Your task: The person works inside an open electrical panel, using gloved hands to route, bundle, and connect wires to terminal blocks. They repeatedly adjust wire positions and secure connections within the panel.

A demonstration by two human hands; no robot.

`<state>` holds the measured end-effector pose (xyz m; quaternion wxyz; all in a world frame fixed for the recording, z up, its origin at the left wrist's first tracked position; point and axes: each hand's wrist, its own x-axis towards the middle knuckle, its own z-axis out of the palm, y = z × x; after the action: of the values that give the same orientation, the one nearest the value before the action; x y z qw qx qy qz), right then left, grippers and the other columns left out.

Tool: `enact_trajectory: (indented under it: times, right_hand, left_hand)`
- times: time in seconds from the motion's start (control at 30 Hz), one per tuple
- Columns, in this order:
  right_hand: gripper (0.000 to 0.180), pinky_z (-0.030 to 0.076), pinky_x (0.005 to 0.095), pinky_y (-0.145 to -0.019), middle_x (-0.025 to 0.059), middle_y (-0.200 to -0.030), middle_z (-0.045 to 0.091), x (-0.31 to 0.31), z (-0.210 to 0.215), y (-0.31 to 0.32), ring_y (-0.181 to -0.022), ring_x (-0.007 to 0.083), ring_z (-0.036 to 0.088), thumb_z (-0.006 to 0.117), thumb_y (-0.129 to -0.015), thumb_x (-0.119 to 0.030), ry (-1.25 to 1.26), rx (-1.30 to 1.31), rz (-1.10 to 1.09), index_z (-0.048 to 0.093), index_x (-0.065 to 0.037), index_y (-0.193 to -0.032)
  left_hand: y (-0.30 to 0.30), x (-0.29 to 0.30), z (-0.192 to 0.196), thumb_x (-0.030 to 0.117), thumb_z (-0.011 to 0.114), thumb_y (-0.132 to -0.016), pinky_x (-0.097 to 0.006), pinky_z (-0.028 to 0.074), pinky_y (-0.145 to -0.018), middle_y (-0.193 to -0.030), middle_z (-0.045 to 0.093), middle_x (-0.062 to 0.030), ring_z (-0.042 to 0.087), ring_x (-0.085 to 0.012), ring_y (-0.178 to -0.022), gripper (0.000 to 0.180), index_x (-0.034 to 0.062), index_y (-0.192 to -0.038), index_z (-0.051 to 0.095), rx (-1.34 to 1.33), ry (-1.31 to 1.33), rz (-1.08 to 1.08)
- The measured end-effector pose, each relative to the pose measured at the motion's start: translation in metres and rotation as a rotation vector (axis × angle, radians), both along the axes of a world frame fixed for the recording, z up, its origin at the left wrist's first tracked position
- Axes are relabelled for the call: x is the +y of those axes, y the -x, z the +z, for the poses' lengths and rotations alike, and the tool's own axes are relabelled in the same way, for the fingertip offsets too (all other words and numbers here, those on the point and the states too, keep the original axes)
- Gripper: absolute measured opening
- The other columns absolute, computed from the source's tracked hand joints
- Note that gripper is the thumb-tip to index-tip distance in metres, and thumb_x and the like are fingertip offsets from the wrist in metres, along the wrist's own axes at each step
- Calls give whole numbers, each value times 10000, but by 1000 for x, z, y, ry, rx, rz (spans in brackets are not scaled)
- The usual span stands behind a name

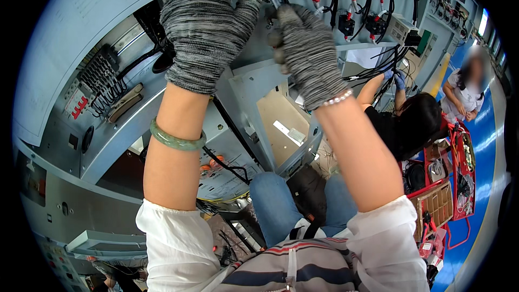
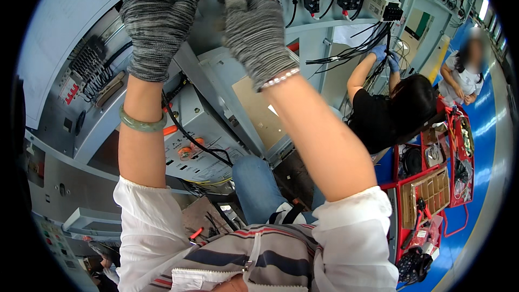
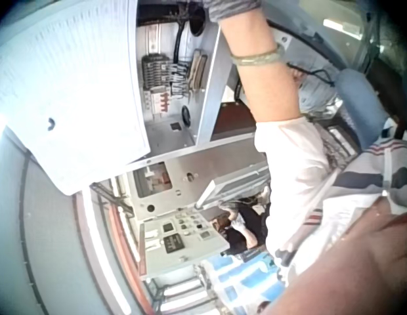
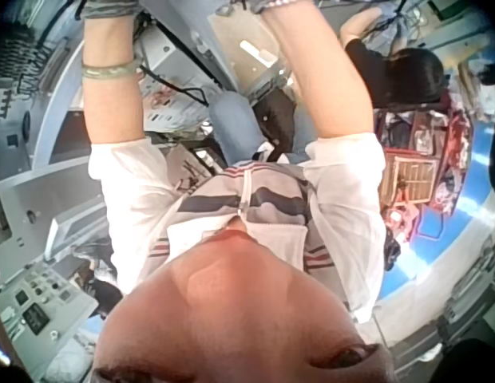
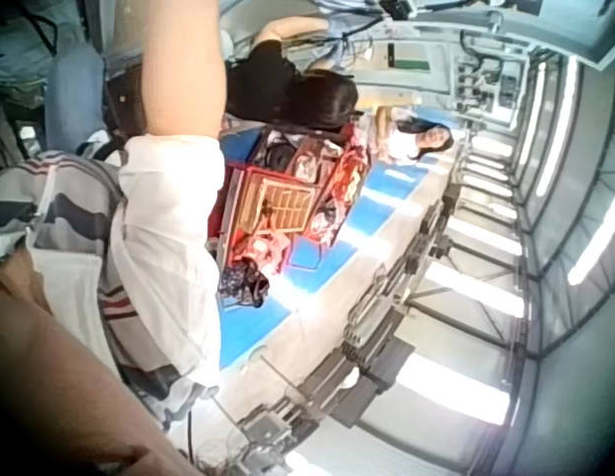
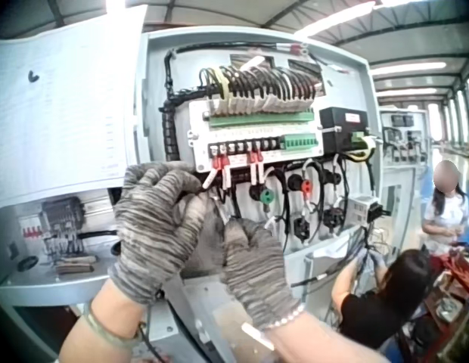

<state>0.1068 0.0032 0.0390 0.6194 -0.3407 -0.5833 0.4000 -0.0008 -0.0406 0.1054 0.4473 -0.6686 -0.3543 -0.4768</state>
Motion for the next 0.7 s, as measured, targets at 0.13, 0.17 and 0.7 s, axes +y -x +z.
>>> enact_trajectory:
  times: [0.13, 0.17, 0.7]
  right_hand:
    - [312, 522, 299, -588, 102, -706, 643, 21, 11, -44, -556, 156, 617, 516, -904, -310, -324, -389, -195, 646, -32, -962]
    - [301, 521, 294, -581, 91, -705, 644, 34, 12, -56, -577, 153, 619, 531, -907, -315, -483, -513, -278, 650, -50, -986]
    - [255, 503, 257, -504, 103, -708, 629, -32, 16, -17, -578, 121, 606, 417, -951, -246, 231, 33, 273, 541, -28, -996]
  left_hand:
    - [4, 14, -4, 80, 651, -670, -410, 441, -807, -884, 629, -111, 556, -313, -861, 122, 58, -787, 623, 9, -48, -44]
    - [5, 15, -6, 81, 651, -671, -409, 441, -808, -885, 629, -110, 556, -312, -864, 120, 59, -786, 624, 3, -45, -39]
    - [14, 16, -4, 219, 654, -745, -403, 434, -841, -918, 635, -60, 553, -280, -915, 159, 124, -872, 652, 35, -10, 47]
